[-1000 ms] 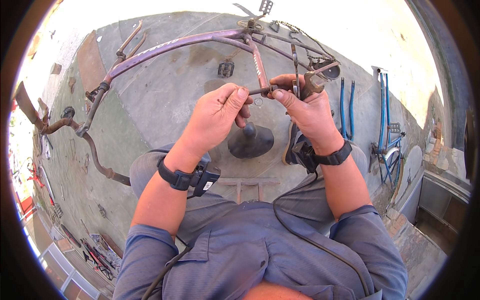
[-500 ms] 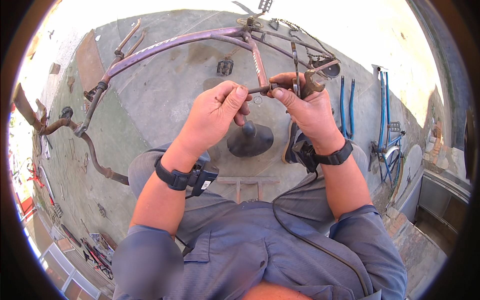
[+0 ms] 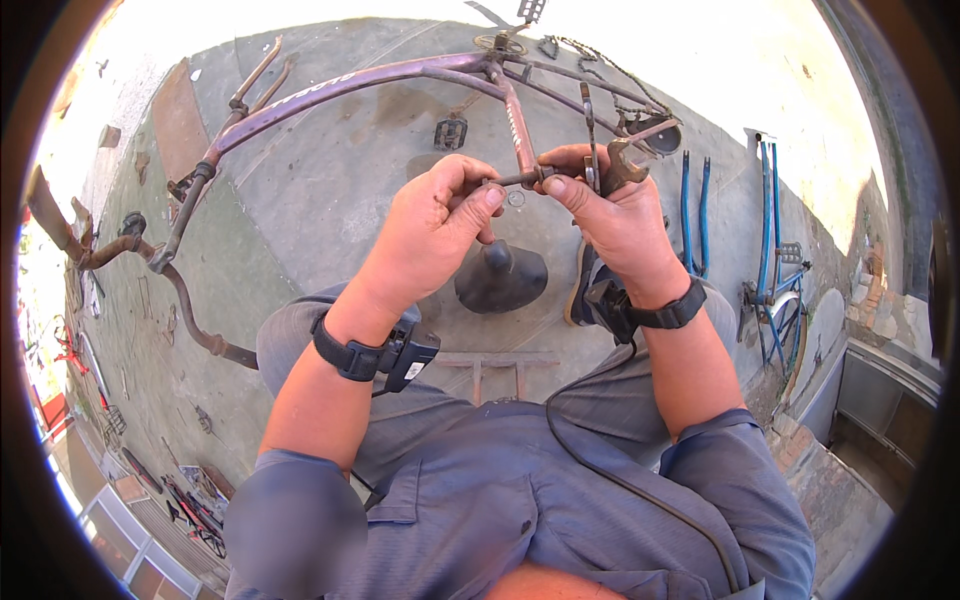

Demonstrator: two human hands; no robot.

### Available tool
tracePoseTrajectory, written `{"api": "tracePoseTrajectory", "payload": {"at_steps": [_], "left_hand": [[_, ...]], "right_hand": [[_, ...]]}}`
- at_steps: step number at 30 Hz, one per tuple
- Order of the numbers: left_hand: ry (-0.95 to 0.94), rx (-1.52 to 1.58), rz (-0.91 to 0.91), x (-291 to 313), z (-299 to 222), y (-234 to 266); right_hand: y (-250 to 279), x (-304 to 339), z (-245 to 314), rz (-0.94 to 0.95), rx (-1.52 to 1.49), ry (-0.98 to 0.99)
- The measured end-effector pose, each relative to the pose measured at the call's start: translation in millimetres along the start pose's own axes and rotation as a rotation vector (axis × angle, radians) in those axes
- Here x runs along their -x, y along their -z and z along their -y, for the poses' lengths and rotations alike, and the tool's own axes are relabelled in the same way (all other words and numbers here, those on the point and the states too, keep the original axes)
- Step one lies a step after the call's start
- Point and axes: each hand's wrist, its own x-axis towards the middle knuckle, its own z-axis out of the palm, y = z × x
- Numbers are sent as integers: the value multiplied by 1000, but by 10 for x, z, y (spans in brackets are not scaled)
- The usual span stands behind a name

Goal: The person walks through a workshop, picks up a bicycle seat, and sits on a low stool. They use a wrench to tighten a bolt on the seat post of a bicycle frame, then inspect the seat.

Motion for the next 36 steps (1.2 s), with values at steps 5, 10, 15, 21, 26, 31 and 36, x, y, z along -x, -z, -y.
{"api": "tracePoseTrajectory", "payload": {"at_steps": [5, 10, 15, 21, 26, 31, 36], "left_hand": [[210, 24, 101, -7, -18, 59], [-18, -29, 39, 9, 13, 3], [172, -12, 107, 8, -23, 76], [-27, 1, -13, 16, -12, -15], [195, 35, 92, 13, -34, 101], [-87, -54, 12, 11, 36, -5], [89, -26, 36, 26, -11, 37]], "right_hand": [[8, -6, 0, -3, -14, -17], [-1, -2, 32, -4, -7, -35], [-7, 26, 88, -24, 12, -76], [-8, 16, 52, -15, 16, -46], [-2, 2, 10, 6, 21, -15], [-2, 13, -4, 9, 9, -13], [-2, 11, -4, 13, -27, -22]]}}
